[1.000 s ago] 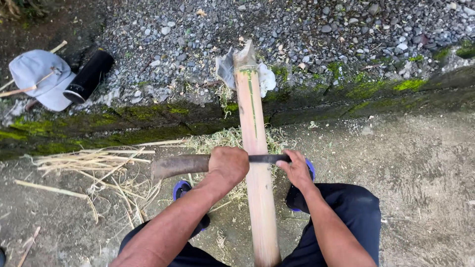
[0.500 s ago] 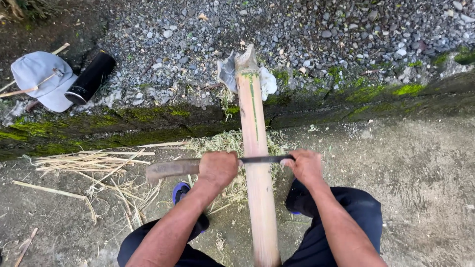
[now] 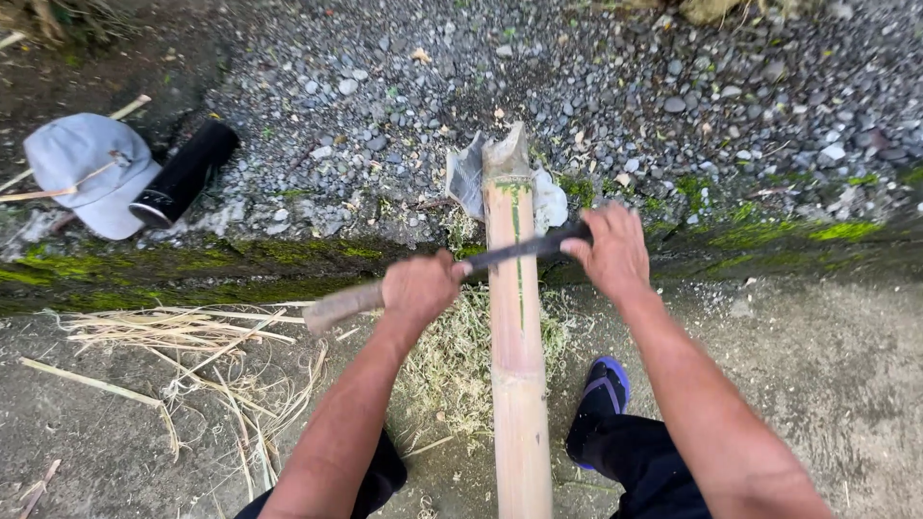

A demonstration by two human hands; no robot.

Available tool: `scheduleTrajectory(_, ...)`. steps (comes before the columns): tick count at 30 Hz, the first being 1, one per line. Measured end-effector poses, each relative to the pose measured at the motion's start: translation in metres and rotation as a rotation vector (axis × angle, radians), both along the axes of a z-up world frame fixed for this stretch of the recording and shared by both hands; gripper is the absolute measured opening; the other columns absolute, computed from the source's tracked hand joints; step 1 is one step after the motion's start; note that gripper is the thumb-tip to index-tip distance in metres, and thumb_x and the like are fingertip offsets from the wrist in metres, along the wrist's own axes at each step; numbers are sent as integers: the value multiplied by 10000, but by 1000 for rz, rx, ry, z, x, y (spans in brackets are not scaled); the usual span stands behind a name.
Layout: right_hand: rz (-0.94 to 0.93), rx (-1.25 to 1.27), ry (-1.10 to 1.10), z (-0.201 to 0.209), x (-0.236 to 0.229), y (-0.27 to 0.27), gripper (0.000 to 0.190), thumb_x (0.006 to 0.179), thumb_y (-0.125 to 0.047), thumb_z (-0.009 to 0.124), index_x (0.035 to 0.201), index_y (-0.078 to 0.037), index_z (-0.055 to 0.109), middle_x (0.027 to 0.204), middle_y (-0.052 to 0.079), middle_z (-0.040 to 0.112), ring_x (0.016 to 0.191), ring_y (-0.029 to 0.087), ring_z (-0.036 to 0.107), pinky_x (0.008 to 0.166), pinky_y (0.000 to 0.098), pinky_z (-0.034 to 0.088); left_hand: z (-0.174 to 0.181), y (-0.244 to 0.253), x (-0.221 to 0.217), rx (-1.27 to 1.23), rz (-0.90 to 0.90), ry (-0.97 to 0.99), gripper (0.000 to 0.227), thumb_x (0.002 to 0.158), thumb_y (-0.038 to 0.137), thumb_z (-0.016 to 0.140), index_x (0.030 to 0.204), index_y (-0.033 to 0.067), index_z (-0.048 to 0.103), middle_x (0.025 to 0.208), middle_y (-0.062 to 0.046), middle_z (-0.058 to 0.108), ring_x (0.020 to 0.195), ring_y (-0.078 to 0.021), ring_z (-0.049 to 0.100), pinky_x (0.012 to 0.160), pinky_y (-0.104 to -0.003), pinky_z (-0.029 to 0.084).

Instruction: Shaving the exterior of a bamboo stalk using a machete.

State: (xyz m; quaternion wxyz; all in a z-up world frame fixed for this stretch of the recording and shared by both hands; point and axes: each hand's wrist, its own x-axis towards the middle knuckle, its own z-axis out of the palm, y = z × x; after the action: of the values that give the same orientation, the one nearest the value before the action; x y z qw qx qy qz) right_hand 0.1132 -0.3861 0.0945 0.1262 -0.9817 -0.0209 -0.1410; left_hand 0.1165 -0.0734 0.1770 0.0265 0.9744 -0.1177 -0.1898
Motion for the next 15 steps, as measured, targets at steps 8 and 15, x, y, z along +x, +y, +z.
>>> scheduleTrajectory(8,-85,42,100,46,92,9,677,815,-496,714,1386,-152,599,1492,82,494,1500,315,259,1175,517,239,4,-8,85,-72,33,-148,568,1018,636,359,1036,165,676,582,3,612,524,-155,640,538,-388,541)
scheduleTrajectory(15,-66,16,55,58,99,9,659,818,-516,726,1381,-185,636,1468,34,528,1455,256,321,1054,514,369,8,-11,86,-73,50,-169,572,1041,627,371,1024,166,709,665,-34,673,664,-185,688,684,-408,545)
